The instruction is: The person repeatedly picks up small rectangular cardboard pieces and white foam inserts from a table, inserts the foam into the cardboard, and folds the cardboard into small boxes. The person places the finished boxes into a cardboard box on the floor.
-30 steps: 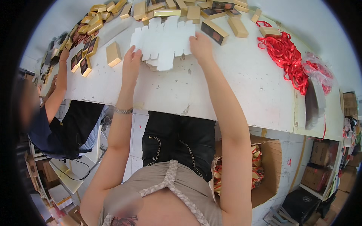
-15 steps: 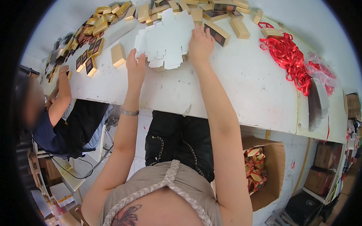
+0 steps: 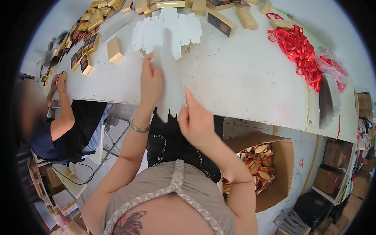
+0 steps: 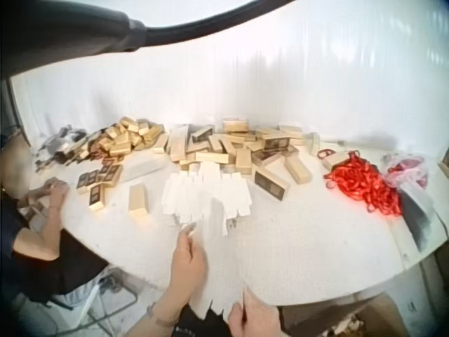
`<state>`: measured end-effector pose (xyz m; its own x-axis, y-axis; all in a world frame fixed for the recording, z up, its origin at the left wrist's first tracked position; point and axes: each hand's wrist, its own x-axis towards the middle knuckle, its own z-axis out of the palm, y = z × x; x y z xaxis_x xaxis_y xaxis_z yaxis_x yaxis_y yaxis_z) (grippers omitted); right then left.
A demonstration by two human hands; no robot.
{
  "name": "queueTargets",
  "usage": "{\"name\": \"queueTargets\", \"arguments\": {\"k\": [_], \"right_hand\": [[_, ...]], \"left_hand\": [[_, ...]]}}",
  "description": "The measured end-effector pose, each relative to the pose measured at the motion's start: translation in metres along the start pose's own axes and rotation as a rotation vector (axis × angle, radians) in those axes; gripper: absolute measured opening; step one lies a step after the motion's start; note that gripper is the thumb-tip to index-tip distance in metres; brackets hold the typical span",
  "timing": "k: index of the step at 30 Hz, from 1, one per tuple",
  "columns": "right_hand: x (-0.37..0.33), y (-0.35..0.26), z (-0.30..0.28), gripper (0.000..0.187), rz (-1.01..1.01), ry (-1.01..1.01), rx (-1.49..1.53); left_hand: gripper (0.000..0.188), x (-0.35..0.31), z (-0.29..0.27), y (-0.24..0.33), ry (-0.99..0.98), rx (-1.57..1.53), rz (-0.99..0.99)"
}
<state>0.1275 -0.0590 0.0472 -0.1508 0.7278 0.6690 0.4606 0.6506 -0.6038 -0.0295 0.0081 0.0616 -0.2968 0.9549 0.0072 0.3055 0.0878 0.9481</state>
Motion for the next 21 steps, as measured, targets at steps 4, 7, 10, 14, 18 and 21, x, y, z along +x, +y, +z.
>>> {"name": "queueTargets", "arguments": {"k": [4,7,10,14,18,21], "right_hand": [[0.0,0.012,-0.001,0.058,0.547,-0.007,-0.062],[0.009,0.024,-0.016,0.059,0.665,-0.111,0.101],[0.01,0.028,-0.018,0.056,0.73,-0.089,0.672],[0.014,0.02,-0.018,0.058,0.94,0.066,1.27],[0.009,0.028,-0.011,0.043,0.883,-0.055,0.85],[0.007,0.024,-0.004,0.03,0.765,-0.137,0.241]], "left_hand": [[0.042,0.0,0.016,-0.04,-0.062,-0.077,0.405],[0.039,-0.021,0.016,-0.023,-0.11,-0.312,0.171],[0.034,-0.027,0.01,-0.027,-0.148,-0.24,0.061],[0.03,-0.04,0.011,-0.022,-0.103,-0.209,0.154],[0.034,-0.064,0.008,-0.001,-0.154,-0.033,0.293],[0.037,-0.078,0.013,0.001,-0.144,0.115,0.309]]}}
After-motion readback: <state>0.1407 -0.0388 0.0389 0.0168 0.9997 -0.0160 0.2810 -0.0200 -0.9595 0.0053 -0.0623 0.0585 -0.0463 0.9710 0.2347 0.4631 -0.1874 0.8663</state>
